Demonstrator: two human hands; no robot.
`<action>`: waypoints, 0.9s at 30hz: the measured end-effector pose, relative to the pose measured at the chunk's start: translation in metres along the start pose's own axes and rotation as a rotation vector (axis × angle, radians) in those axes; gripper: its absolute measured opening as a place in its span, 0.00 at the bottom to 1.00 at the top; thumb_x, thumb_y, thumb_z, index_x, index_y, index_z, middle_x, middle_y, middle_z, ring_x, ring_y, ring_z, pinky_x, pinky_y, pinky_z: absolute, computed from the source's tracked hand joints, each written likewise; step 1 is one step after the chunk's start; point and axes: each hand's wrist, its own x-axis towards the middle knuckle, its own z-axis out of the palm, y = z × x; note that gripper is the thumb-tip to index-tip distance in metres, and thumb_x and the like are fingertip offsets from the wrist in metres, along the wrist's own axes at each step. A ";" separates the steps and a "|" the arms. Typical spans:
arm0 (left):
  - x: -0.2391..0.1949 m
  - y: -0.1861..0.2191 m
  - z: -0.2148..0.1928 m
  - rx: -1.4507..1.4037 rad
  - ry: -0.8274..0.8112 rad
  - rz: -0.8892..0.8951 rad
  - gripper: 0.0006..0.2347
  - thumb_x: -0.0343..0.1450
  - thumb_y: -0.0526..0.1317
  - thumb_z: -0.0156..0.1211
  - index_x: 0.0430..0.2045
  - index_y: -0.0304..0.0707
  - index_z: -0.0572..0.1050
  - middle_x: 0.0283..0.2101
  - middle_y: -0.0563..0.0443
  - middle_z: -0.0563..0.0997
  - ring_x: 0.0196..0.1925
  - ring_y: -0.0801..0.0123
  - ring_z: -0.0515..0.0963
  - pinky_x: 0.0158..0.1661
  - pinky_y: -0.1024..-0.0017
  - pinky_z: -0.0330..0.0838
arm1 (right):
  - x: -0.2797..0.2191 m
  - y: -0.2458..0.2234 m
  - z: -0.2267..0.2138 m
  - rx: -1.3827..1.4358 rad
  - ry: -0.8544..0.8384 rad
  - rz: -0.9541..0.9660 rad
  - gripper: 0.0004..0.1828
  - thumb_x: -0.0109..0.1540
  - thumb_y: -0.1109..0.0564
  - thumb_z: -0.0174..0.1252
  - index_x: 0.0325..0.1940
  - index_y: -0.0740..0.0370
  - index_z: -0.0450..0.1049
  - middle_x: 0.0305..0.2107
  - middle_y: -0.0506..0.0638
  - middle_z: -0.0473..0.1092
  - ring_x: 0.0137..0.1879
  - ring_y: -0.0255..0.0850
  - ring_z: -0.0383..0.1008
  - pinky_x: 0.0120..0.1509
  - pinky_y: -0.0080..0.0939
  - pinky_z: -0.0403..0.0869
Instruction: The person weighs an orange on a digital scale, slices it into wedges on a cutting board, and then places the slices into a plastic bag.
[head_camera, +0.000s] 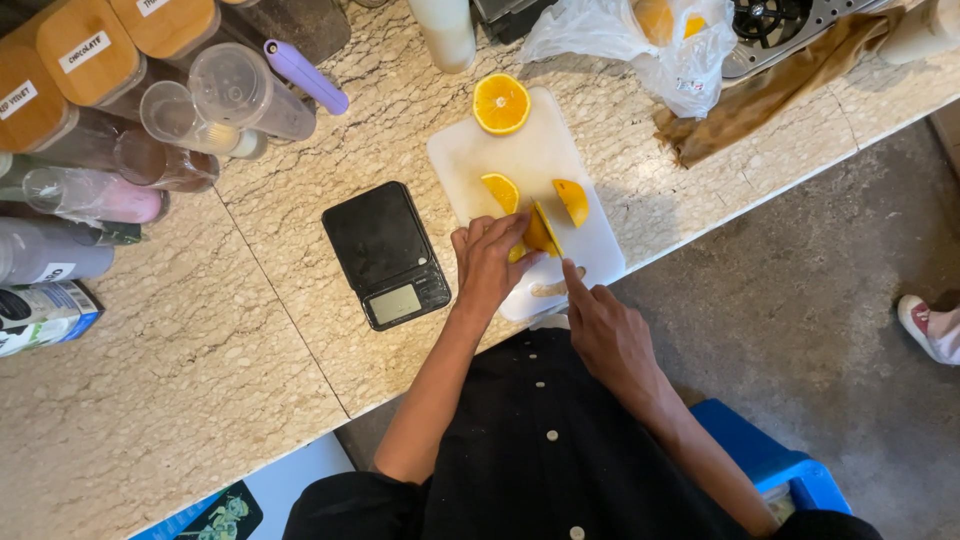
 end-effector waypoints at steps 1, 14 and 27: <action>0.000 -0.001 0.001 0.000 -0.004 0.005 0.18 0.61 0.42 0.67 0.45 0.47 0.75 0.47 0.59 0.77 0.50 0.63 0.70 0.48 0.63 0.54 | 0.006 0.000 0.001 0.006 0.011 -0.021 0.25 0.63 0.55 0.39 0.66 0.53 0.60 0.25 0.57 0.71 0.23 0.49 0.73 0.24 0.44 0.70; 0.005 -0.010 0.006 0.020 -0.018 0.032 0.20 0.62 0.44 0.67 0.47 0.49 0.73 0.46 0.60 0.78 0.50 0.65 0.70 0.49 0.62 0.53 | 0.013 0.013 0.023 -0.020 0.128 -0.094 0.26 0.62 0.57 0.42 0.66 0.51 0.60 0.24 0.57 0.69 0.21 0.54 0.71 0.20 0.48 0.68; 0.004 -0.011 0.008 0.041 0.033 0.055 0.20 0.60 0.46 0.68 0.46 0.52 0.74 0.44 0.62 0.78 0.50 0.66 0.69 0.48 0.63 0.54 | 0.006 0.018 0.027 -0.002 0.077 -0.075 0.27 0.62 0.56 0.41 0.67 0.49 0.59 0.26 0.55 0.70 0.20 0.50 0.72 0.20 0.44 0.69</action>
